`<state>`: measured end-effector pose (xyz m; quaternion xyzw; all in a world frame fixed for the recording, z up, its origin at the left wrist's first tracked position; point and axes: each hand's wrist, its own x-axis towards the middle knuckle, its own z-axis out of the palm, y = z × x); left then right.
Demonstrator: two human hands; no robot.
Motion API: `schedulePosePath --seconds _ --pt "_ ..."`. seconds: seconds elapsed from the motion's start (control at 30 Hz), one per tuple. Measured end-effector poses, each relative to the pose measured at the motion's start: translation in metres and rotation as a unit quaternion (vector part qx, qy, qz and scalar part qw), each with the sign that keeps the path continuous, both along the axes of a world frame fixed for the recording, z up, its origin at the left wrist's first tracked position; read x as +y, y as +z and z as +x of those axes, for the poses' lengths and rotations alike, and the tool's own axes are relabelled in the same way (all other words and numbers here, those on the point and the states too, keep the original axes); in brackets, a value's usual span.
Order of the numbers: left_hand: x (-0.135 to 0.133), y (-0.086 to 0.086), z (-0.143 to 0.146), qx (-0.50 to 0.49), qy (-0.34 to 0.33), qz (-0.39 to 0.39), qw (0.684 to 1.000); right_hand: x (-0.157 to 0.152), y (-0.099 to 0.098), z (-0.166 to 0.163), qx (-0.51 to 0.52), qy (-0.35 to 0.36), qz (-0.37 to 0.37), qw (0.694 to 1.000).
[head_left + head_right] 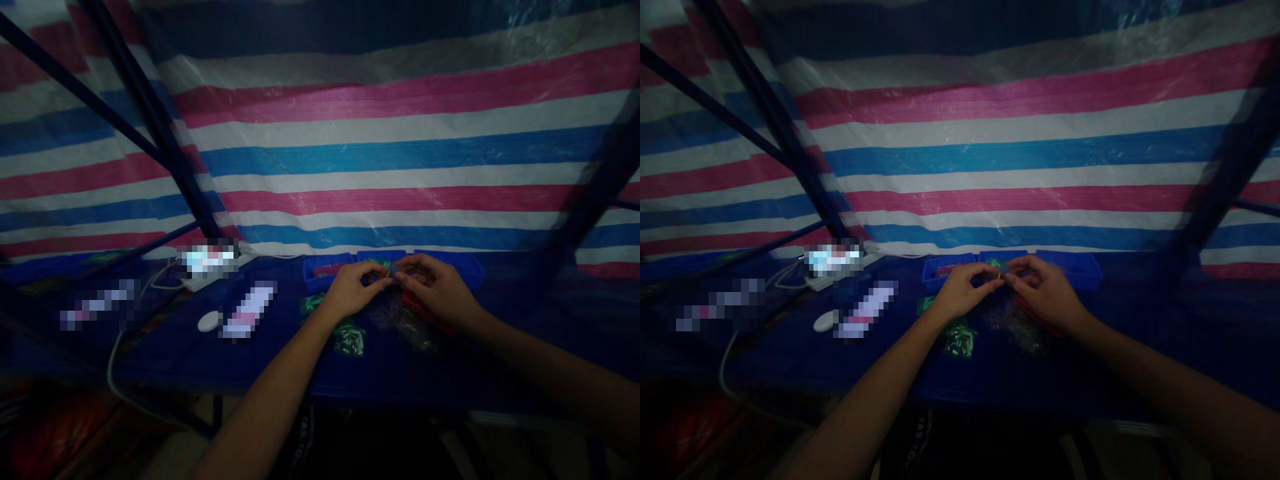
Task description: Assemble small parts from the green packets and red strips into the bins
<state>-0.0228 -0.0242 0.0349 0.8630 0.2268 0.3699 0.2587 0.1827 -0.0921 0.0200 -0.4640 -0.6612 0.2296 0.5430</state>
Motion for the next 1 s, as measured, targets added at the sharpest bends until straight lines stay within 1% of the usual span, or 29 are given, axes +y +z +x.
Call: schedulePosePath --seconds 0.17,0.3,0.43,0.53,0.6,0.67,0.77,0.87,1.0 --pt "0.003 -0.002 -0.001 0.046 -0.012 0.017 0.999 -0.002 0.001 -0.001 -0.050 0.001 0.012 0.999" --pt "0.003 -0.002 -0.002 0.057 -0.021 0.034 0.998 -0.003 0.002 0.000 -0.060 -0.002 0.014 0.998" --pt "0.000 0.000 -0.001 0.065 -0.030 0.036 0.997 -0.004 0.004 0.001 -0.103 -0.001 0.047 0.994" --pt "-0.002 0.000 0.000 0.049 -0.022 0.033 0.998 -0.005 0.008 0.001 -0.124 -0.019 0.074 0.989" --pt "-0.002 -0.002 0.000 0.039 -0.027 -0.007 0.999 -0.006 0.010 0.000 -0.137 -0.035 0.097 0.985" --pt "-0.002 -0.005 0.001 0.027 -0.044 -0.072 0.996 -0.007 0.010 0.000 -0.152 -0.043 0.120 0.980" --pt "0.001 -0.008 0.004 -0.019 -0.073 -0.145 0.986 -0.007 0.009 -0.001 -0.166 -0.042 0.141 0.975" --pt "0.004 -0.009 0.007 -0.070 -0.093 -0.182 0.976 -0.005 0.007 0.000 -0.183 -0.030 0.164 0.969" --pt "0.009 -0.013 0.008 -0.109 -0.085 -0.189 0.972 -0.002 0.005 0.001 -0.227 0.005 0.195 0.954"
